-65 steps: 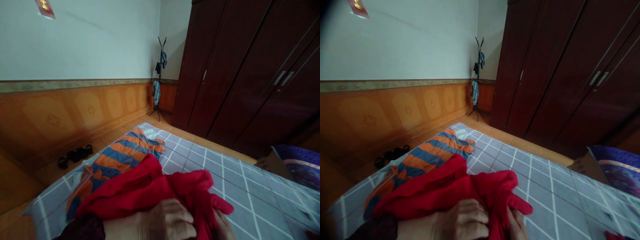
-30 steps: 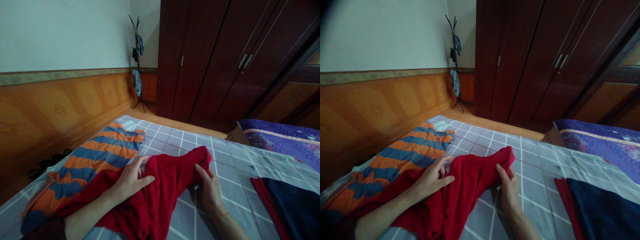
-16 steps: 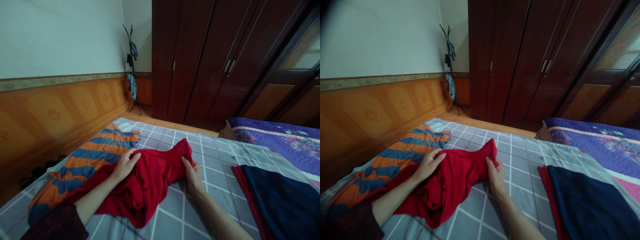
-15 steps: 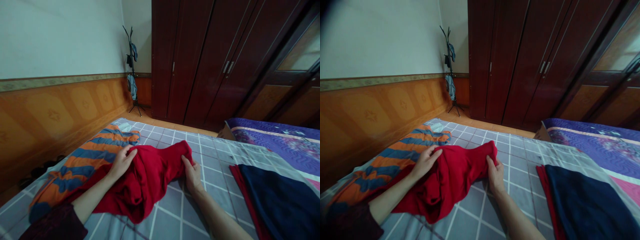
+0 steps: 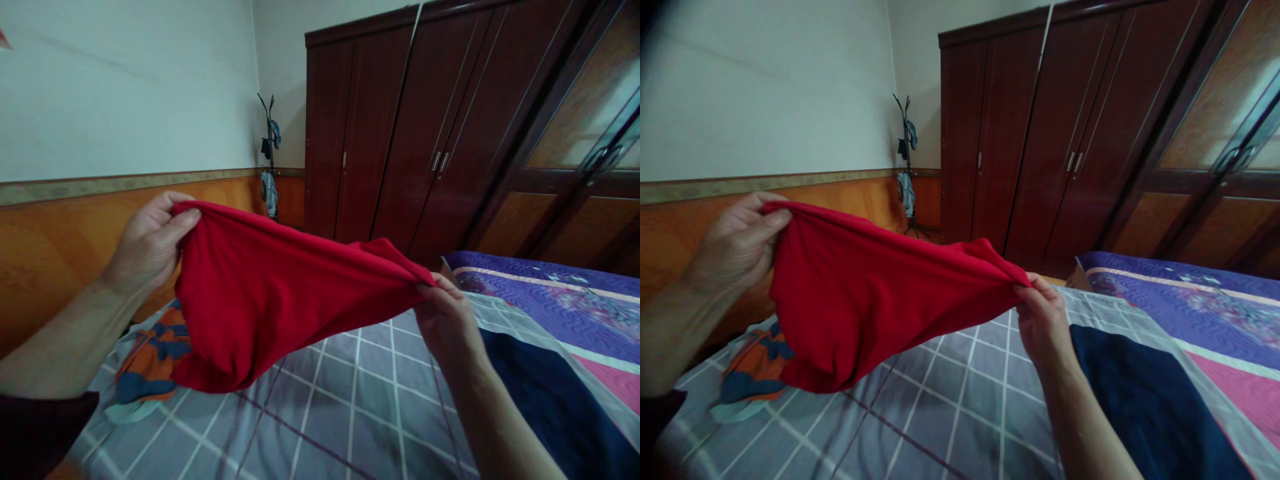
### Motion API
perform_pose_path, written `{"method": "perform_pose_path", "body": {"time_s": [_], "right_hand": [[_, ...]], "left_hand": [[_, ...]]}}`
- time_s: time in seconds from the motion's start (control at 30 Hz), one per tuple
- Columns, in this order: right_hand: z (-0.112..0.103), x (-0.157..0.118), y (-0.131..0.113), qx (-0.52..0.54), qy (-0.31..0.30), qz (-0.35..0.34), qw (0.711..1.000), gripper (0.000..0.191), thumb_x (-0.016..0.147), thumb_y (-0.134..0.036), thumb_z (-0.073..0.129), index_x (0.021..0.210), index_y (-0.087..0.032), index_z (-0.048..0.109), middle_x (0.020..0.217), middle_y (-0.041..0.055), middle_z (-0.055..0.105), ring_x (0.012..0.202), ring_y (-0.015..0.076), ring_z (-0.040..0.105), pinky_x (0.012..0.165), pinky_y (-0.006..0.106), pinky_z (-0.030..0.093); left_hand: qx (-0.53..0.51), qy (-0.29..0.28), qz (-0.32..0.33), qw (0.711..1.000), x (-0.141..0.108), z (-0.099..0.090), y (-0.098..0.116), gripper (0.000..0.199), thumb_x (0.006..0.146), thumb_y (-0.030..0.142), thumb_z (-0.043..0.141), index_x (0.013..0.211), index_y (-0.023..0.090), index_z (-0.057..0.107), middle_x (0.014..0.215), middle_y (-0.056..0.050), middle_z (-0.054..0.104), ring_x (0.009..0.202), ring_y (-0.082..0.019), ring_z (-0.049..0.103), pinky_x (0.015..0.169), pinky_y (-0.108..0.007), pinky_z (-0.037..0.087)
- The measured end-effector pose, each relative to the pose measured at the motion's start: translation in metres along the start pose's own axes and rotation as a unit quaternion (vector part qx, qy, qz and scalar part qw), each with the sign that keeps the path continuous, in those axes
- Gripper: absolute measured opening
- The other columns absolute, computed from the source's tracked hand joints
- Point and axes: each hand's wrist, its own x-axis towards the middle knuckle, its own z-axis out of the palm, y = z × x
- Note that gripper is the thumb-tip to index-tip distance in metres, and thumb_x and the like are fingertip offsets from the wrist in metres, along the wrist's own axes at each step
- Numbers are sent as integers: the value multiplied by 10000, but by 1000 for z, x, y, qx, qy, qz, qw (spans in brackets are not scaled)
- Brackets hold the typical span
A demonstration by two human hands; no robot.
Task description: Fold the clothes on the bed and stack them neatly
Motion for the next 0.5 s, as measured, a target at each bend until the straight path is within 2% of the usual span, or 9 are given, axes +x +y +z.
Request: {"method": "perform_pose_path", "body": {"time_s": [0.07,0.13,0.23,0.3,0.33,0.4,0.43,0.5], "right_hand": [[-4,-18,-30,-50,-97,-7,994,125,647,-252,722,762,-225,684,736,-16,672,669,140,610,625,234,486],[-8,-40,-43,-136,-203,15,970,86,714,-292,703,753,-221,674,842,21,693,777,195,643,682,293,513],[-12,-76,-36,-269,-315,58,908,94,759,-302,666,760,-208,657,1161,84,635,1067,282,588,848,398,493],[-14,-98,-20,-320,-380,98,862,69,760,-247,634,813,-204,644,1300,101,548,1196,291,504,934,441,447],[-15,-109,-11,-335,-411,115,840,107,755,-216,615,858,-203,640,1330,105,522,1219,282,486,951,446,437],[-16,-126,5,-375,-464,131,792,303,731,-182,599,1033,-206,624,1372,112,480,1253,266,454,991,451,408],[-16,-133,11,-404,-482,126,767,441,721,-179,601,1161,-212,582,1396,113,455,1278,264,424,1022,461,377],[-13,-143,18,-466,-513,104,714,701,706,-191,609,1379,-228,413,1451,113,386,1333,276,343,1077,493,294]], "left_hand": [[23,-17,20,999,1,-12,15,208,775,413,592,927,280,539,879,39,638,825,-181,615,771,-342,496],[70,-66,32,995,-8,-16,16,207,759,393,611,895,248,554,921,15,648,861,-195,612,801,-356,495],[86,-208,-10,974,-37,-13,-10,142,752,313,584,796,203,506,986,-34,652,909,-208,614,819,-362,491],[72,-279,-55,956,-60,-10,-34,120,745,262,549,744,203,445,959,-40,649,899,-203,618,805,-348,493],[72,-299,-71,949,-71,-10,-46,118,741,247,537,732,205,427,927,-35,645,883,-199,618,794,-338,493],[81,-326,-93,937,-89,-12,-63,92,740,234,522,748,204,435,867,-22,629,855,-193,614,776,-320,491],[87,-340,-99,931,-95,-14,-67,81,741,232,521,787,201,462,868,-20,623,856,-192,610,775,-312,487],[108,-368,-105,918,-102,-20,-69,192,745,223,518,935,194,514,928,-25,619,875,-190,603,786,-301,476]]}}
